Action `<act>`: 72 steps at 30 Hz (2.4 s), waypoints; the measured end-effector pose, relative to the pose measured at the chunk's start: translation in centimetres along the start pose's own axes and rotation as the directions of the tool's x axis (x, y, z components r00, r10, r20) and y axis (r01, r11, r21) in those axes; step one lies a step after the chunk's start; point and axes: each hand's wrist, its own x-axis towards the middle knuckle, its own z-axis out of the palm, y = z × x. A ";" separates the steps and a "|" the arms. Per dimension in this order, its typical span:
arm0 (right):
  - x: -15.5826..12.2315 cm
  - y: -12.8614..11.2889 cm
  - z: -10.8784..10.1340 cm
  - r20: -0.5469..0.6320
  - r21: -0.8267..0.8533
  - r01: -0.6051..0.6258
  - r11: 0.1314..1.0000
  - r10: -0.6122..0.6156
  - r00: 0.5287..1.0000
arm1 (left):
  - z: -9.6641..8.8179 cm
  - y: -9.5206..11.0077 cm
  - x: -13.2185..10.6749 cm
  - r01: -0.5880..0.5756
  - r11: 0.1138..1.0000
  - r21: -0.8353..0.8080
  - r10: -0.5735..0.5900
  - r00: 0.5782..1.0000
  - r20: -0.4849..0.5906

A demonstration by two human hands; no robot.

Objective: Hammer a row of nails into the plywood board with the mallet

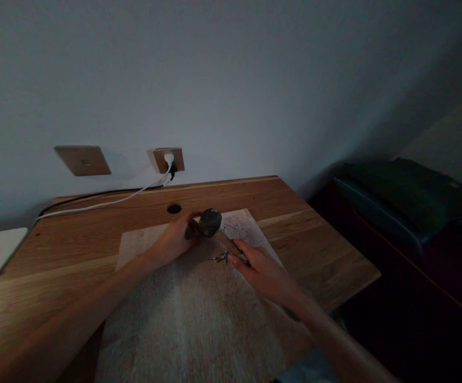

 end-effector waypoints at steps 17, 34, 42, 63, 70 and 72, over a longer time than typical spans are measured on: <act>-0.5 1.7 0.1 -0.110 0.130 0.050 0.990 -0.036 0.993 | 0.3 3.9 -4.3 -0.457 0.766 0.452 0.363 0.888 0.283; -0.8 2.3 0.1 -0.158 0.185 0.054 0.981 -0.025 0.987 | -2.2 0.3 -2.7 0.027 0.985 0.169 -0.030 0.999 0.011; -0.7 1.4 0.1 -0.149 0.165 0.076 0.983 -0.051 0.988 | -2.2 0.6 -2.7 0.126 0.972 0.196 -0.120 0.992 -0.040; -0.4 0.0 0.2 -0.110 0.142 0.075 0.987 -0.060 0.992 | -2.0 0.1 -2.5 -0.083 0.972 0.219 0.076 0.996 0.038; 0.1 -0.6 0.4 -0.023 0.088 0.020 0.996 -0.018 1.000 | -2.2 -0.2 -2.6 0.056 0.992 0.112 -0.056 0.998 -0.007; 0.3 -0.5 0.8 -0.019 0.080 0.022 0.997 -0.020 1.000 | -2.2 0.0 -2.5 0.083 0.992 0.096 -0.083 0.997 -0.004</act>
